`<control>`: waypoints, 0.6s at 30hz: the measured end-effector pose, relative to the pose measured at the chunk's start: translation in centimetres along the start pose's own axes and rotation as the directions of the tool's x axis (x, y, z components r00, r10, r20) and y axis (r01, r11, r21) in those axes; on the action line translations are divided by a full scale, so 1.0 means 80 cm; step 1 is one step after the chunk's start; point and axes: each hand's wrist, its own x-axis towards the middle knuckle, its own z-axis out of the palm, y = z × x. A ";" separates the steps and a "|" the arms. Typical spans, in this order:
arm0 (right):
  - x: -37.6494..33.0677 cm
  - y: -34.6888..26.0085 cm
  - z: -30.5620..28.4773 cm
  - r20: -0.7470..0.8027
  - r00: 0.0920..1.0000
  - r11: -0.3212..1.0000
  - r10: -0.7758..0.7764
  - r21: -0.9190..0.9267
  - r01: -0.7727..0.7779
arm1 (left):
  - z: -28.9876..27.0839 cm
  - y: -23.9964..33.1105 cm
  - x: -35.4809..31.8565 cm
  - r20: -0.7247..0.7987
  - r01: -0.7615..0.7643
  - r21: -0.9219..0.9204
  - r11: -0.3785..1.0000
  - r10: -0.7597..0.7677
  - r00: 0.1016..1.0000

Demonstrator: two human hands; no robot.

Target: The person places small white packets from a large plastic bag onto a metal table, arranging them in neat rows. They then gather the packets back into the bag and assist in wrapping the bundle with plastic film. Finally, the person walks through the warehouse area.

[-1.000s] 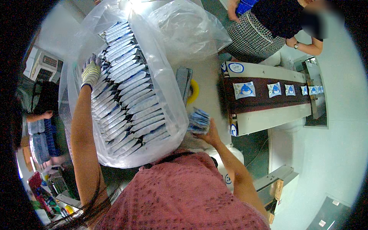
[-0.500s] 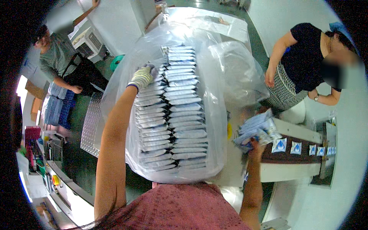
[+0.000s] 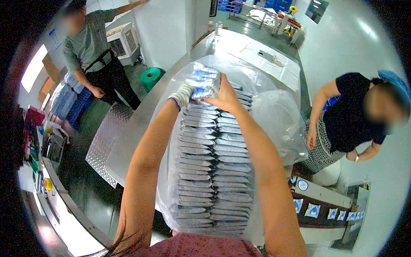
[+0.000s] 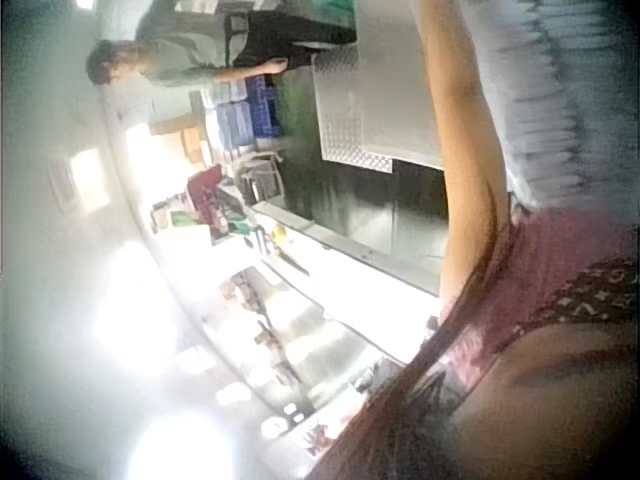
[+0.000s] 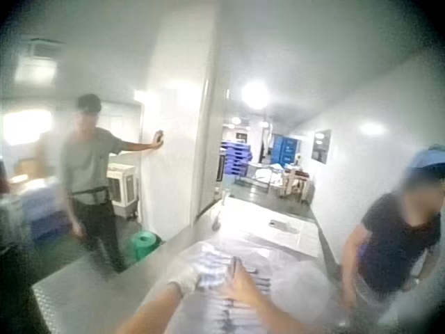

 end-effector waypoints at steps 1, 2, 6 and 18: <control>0.009 0.008 0.026 -0.045 0.998 0.997 0.042 0.072 -0.038 | -0.024 0.009 0.020 0.024 0.180 0.043 0.983 -0.181 0.983; 0.016 0.024 0.046 -0.094 0.991 0.987 0.096 0.135 -0.082 | -0.028 0.034 -0.004 0.079 0.028 0.447 0.894 -0.071 0.994; 0.023 0.070 0.091 0.134 0.991 0.905 -0.019 -0.419 0.074 | -0.045 0.066 -0.073 0.290 -0.309 0.951 0.014 0.311 0.905; 0.046 0.034 0.079 0.399 0.913 0.821 0.085 -0.547 0.163 | -0.111 -0.035 -0.006 -0.086 0.004 0.860 0.510 0.139 0.987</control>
